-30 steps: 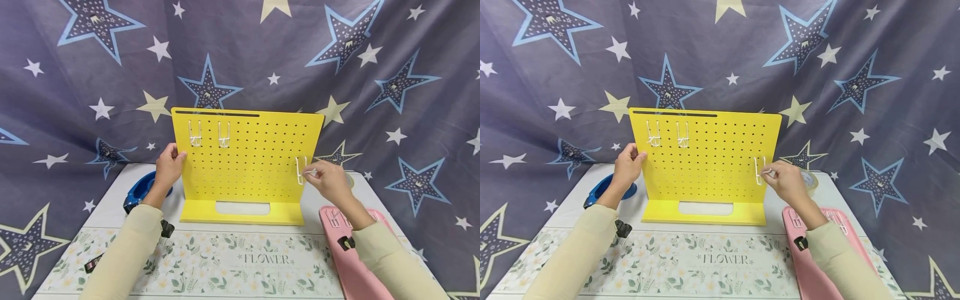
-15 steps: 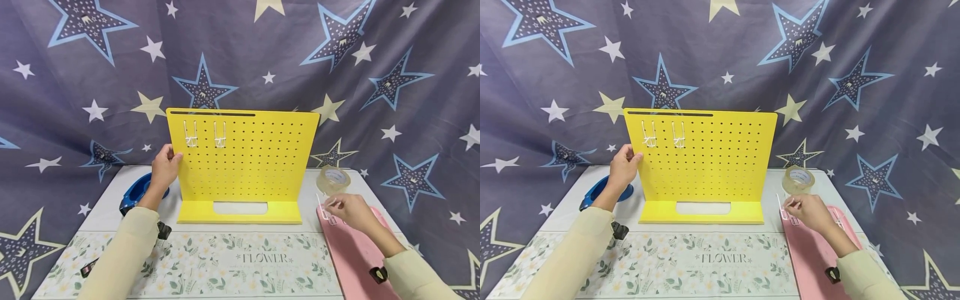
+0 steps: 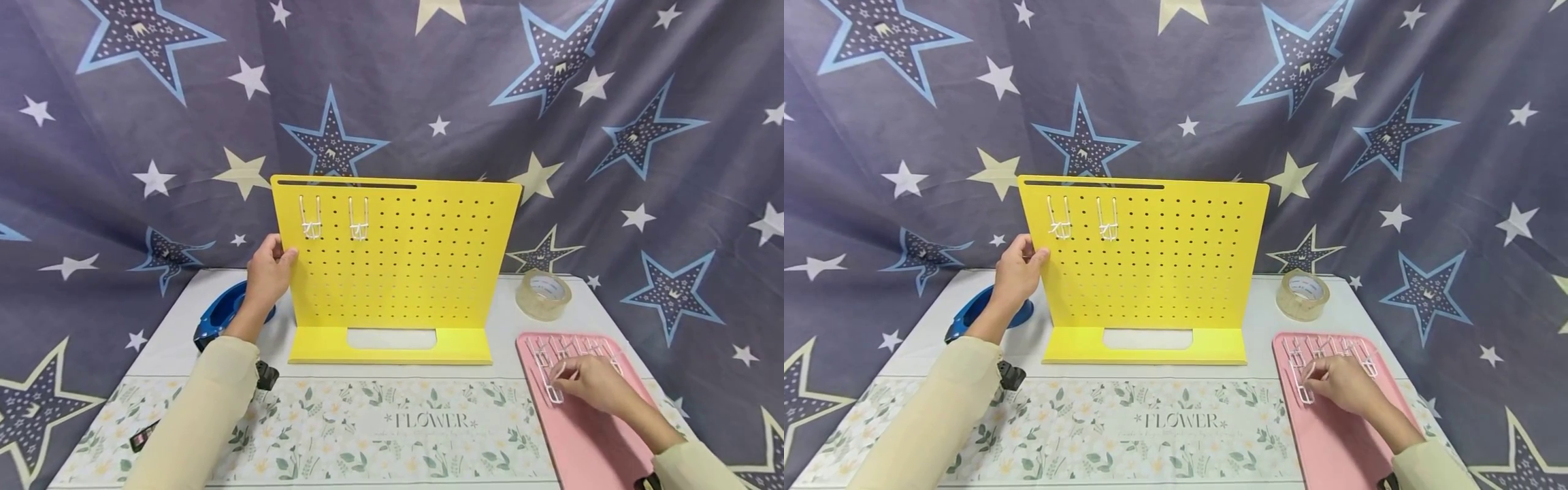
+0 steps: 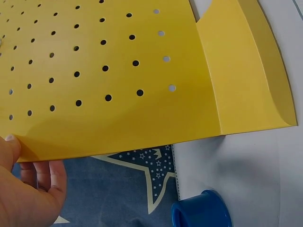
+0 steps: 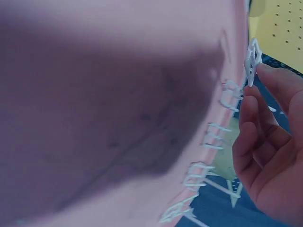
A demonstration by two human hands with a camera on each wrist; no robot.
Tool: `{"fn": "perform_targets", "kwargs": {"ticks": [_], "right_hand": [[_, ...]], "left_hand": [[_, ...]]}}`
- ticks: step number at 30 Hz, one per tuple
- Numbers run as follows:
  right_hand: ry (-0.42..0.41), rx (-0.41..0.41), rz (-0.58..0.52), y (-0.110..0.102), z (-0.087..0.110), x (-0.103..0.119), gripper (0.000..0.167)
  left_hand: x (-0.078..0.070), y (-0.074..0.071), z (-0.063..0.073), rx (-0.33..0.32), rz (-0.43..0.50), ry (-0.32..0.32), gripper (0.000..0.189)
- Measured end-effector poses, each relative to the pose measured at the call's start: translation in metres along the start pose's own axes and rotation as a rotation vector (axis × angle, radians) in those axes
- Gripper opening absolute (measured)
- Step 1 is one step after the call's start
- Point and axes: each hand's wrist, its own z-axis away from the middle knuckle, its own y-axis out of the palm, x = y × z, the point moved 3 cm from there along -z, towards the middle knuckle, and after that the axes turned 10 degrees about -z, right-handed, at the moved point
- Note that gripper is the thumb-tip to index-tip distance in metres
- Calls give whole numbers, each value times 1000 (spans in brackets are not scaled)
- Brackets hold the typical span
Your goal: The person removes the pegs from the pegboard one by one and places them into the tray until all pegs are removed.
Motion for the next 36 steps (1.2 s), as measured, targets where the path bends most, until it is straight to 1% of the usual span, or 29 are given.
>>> {"fn": "perform_targets", "kwargs": {"ticks": [5, 11, 16, 21, 26, 30, 32, 36], "right_hand": [[-1, 28, -2, 5, 4, -7, 13], [5, 66, -72, 8, 5, -10, 12], [-1, 76, -81, 8, 7, -9, 12], [-11, 80, -99, 8, 7, -9, 11], [-36, 86, -64, 4, 8, -11, 13], [-45, 100, -32, -3, 7, -11, 17], [-72, 85, -12, -9, 5, -10, 19], [-121, 17, 26, -21, -3, -8, 19]], "left_hand": [[0, -1, 1, 4, 2, -5, 26], [-2, 0, 1, 5, -3, -20, 25], [-1, 1, 0, 19, -6, -25, 26], [-1, 1, 0, 18, -1, -33, 27], [-2, 2, 0, 12, -2, -34, 28], [-2, 1, 0, 11, -3, -36, 27], [-2, 1, 0, 13, -5, -38, 28], [-1, 1, 0, 12, -1, -42, 27]]}}
